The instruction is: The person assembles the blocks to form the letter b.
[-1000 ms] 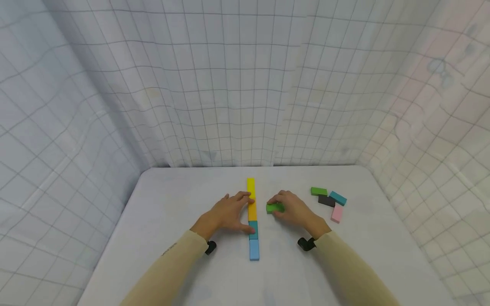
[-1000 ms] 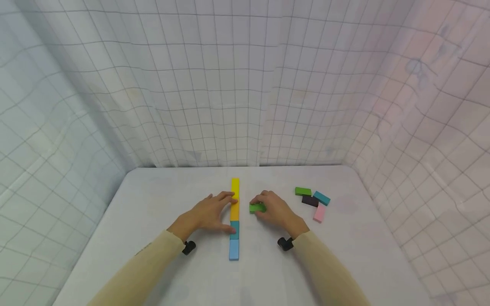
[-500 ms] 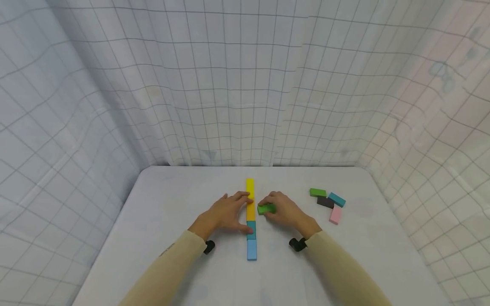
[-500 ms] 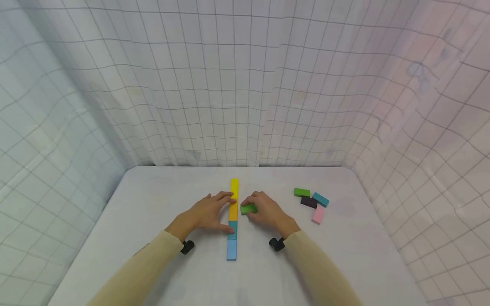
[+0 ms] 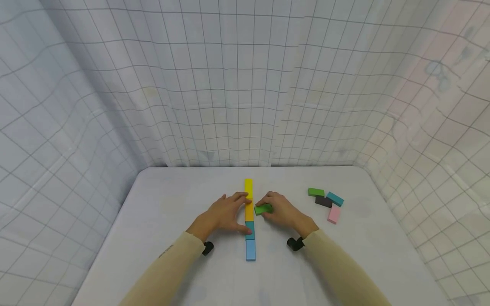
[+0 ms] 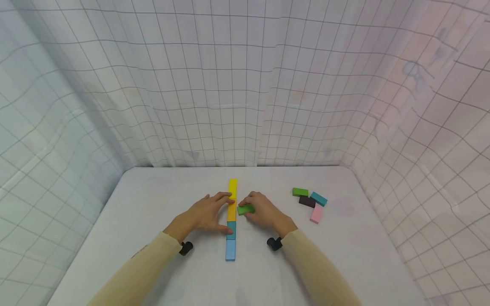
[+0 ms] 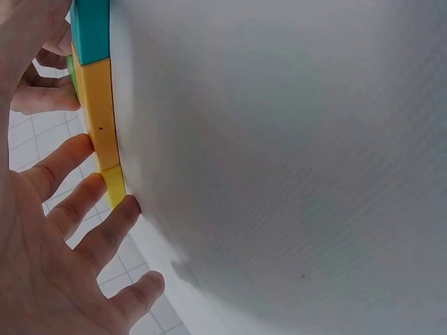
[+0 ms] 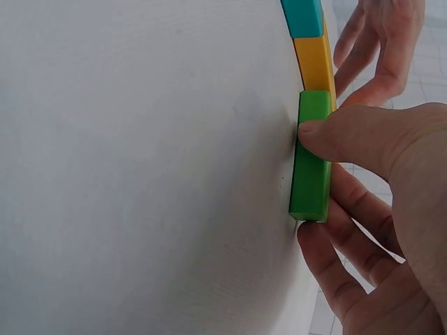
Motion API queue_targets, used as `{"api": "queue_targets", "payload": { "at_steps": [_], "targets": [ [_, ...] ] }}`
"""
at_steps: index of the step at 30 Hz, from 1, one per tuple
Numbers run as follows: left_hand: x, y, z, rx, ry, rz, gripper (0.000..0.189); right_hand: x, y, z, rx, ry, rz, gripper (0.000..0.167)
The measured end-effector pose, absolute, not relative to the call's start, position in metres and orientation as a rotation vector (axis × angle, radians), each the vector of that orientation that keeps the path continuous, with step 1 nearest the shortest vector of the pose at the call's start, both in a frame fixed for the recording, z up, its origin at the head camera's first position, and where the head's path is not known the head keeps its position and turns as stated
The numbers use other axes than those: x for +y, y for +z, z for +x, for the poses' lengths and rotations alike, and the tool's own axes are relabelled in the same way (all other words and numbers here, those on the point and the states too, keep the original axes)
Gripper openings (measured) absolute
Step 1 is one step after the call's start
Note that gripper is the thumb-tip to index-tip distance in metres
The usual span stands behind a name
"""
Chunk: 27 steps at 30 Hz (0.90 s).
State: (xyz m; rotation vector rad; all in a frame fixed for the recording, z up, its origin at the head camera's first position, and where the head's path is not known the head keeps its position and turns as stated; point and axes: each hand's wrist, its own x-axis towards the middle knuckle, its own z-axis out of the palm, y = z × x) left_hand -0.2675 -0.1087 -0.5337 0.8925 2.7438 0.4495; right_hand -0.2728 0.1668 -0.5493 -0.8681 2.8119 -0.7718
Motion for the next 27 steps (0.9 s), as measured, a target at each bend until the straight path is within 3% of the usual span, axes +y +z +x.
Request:
{"api": "queue_targets", "payload": {
  "at_steps": [27],
  "targets": [
    [-0.1077, -0.5332, -0.2655, 2.739, 0.473, 0.869, 0.104, 0.1698, -0.5491, -0.2692, 2.798, -0.807, -0.881, 0.037]
  ]
}}
